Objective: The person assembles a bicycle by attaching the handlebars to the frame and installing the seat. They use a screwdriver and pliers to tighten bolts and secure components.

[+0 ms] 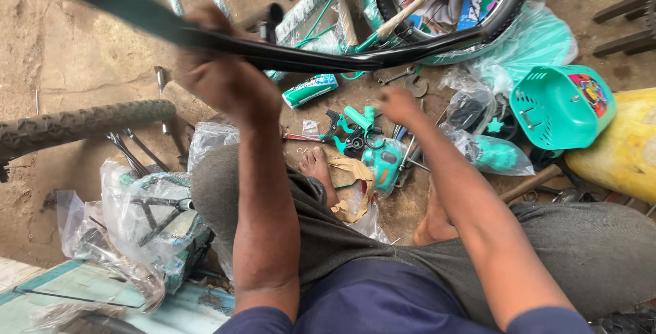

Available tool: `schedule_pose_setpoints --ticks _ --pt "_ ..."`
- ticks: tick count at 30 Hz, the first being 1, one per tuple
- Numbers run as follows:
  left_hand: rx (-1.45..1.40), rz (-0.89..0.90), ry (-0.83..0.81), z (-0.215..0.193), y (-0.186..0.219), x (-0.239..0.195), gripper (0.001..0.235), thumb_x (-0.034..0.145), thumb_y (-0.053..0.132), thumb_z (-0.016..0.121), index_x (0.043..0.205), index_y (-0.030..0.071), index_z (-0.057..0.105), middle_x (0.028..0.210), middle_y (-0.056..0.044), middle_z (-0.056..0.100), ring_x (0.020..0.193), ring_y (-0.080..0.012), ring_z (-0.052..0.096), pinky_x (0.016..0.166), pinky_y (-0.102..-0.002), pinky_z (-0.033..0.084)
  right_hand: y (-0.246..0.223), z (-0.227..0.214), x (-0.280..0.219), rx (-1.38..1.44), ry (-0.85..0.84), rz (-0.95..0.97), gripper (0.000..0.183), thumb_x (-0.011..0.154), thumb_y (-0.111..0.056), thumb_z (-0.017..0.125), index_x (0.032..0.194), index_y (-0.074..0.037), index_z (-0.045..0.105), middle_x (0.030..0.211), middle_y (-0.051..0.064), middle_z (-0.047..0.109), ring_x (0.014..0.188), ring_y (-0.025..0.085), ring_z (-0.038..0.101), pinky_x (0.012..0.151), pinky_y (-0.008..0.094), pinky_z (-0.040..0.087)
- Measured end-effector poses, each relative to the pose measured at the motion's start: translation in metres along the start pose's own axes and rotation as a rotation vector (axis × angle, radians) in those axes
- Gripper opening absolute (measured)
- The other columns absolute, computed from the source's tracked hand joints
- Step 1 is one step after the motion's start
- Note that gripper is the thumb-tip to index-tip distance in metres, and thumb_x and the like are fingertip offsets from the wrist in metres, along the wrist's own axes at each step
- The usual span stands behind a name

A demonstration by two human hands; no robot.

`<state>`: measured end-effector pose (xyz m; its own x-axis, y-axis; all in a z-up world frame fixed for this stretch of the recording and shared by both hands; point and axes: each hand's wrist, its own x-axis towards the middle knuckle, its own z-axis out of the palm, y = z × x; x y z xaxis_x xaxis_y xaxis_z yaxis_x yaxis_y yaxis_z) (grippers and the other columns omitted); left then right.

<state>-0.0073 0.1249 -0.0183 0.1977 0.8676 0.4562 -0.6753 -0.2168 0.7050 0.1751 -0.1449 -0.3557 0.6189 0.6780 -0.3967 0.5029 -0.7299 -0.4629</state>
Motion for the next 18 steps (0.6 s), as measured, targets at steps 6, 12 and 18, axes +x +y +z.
schedule_pose_setpoints --ticks 6,12,18 --pt "-0.352 -0.311 0.3 -0.001 0.013 0.01 0.023 0.105 0.033 0.061 0.106 0.01 0.06 0.078 0.0 0.046 0.06 -0.0108 0.047 0.059 -0.031 0.045 -0.109 0.065 0.08 -0.235 0.162 -0.393 0.062 0.084 -0.043 0.066 0.134 -0.006 0.058 0.136 0.027 0.058 0.125 0.046 0.05 0.101 0.057 0.041" --pt "-0.378 -0.606 0.417 -0.001 0.026 0.002 0.036 0.103 0.044 0.064 0.099 0.008 0.063 0.077 -0.001 0.053 0.069 -0.0138 0.054 0.063 -0.031 0.047 -0.15 0.088 0.079 -0.31 0.014 -0.316 0.041 0.096 -0.036 0.058 0.131 -0.015 0.061 0.129 0.014 0.063 0.13 0.036 0.053 0.106 0.06 0.042" --pt "-0.466 -0.713 0.377 0.012 0.006 0.01 0.046 0.096 0.053 0.066 0.095 0.007 0.063 0.073 -0.002 0.054 0.063 -0.0144 0.053 0.056 -0.03 0.046 -0.139 0.029 0.085 0.047 -0.182 -0.488 0.055 0.08 -0.039 0.081 0.122 -0.008 0.064 0.112 0.015 0.069 0.108 0.032 0.065 0.094 0.049 0.05"
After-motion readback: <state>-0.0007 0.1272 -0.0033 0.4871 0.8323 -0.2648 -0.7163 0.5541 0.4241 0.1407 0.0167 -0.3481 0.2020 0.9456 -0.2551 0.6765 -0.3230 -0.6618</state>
